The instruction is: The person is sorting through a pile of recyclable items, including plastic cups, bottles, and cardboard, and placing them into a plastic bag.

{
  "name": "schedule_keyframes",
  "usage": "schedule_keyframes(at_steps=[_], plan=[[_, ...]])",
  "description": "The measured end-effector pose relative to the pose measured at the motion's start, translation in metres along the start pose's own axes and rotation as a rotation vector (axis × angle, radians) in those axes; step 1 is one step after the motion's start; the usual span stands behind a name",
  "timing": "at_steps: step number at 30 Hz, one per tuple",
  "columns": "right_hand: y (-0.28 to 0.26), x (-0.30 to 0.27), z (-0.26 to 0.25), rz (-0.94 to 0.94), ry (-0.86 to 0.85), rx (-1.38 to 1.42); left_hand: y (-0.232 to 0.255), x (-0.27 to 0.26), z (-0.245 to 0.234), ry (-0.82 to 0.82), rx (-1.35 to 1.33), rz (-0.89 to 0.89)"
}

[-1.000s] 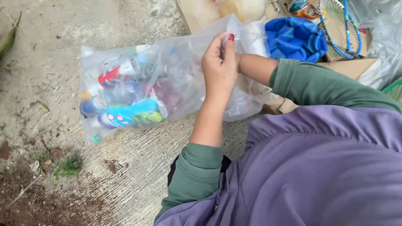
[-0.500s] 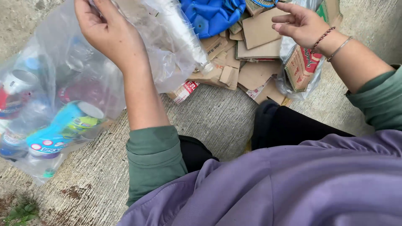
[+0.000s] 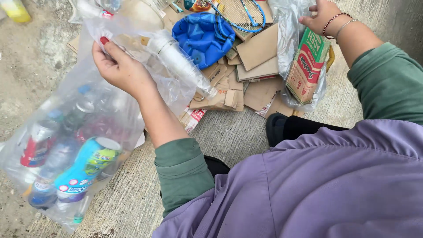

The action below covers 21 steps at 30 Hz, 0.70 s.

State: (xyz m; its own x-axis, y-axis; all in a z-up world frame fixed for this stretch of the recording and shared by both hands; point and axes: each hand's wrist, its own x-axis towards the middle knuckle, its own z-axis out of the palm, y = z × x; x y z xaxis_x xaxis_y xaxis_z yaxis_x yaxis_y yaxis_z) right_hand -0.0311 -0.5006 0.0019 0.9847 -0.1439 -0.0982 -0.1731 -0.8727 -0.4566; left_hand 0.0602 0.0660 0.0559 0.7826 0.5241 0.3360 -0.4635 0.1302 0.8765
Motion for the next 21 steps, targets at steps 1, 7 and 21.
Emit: schedule_keyframes(at_steps=[1,7,21], plan=[[0.002,0.012,-0.004,0.082,0.025,-0.085,0.004,0.000,-0.001,0.000,-0.017,-0.033],[-0.064,0.085,-0.029,0.367,0.107,-0.270,0.017,0.001,-0.007,-0.050,-0.012,-0.138],[0.264,0.308,0.000,0.367,0.589,0.137,-0.007,0.017,-0.026,-0.040,0.259,-0.072]])
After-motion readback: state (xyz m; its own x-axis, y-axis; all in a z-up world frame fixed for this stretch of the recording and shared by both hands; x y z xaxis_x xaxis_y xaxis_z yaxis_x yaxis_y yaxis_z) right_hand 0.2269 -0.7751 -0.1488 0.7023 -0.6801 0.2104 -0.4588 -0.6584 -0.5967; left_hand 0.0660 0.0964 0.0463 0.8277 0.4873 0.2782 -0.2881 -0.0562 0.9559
